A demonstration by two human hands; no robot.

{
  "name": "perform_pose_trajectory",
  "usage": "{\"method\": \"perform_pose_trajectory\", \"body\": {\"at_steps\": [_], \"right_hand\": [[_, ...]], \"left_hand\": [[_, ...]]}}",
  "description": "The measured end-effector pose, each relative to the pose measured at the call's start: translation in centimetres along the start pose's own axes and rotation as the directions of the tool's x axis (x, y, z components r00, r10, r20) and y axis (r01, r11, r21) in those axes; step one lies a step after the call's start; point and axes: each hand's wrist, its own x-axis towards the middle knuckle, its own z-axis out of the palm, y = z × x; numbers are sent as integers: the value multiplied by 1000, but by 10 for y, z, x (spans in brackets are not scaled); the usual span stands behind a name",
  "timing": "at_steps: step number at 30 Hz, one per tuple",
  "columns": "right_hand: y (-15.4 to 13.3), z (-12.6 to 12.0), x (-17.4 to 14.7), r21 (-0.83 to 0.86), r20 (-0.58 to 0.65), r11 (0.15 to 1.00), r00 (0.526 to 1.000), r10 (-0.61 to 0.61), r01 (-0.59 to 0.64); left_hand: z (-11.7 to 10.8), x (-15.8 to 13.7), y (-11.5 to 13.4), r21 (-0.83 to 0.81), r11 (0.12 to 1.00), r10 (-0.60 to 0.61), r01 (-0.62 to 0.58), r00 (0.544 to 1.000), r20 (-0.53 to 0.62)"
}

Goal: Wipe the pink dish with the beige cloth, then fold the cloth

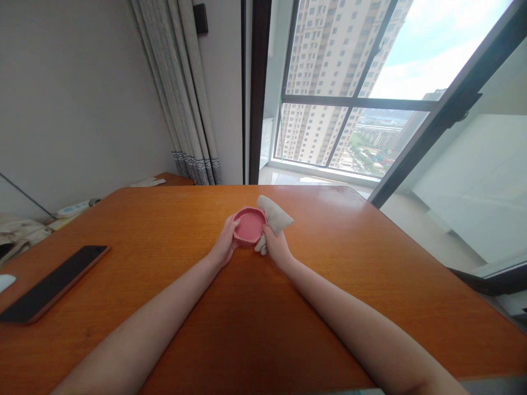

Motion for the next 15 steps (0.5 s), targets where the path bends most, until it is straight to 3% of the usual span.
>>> {"method": "perform_pose_trajectory", "body": {"at_steps": [3,7,10,15], "right_hand": [[-1,-6,4,-32,9,997,998,-64,65],[5,2,-1,-17,120,1000,993,-11,13],[13,11,-6,-42,156,999,988,-10,17],[15,7,0,-10,38,1000,999,-20,21]], "left_hand": [[-1,2,-5,52,998,40,-37,998,-58],[-1,5,-9,-51,996,67,-79,977,-202],[0,4,-4,-162,986,8,-35,987,-161],[3,-1,4,-120,992,-35,28,998,-56]]}}
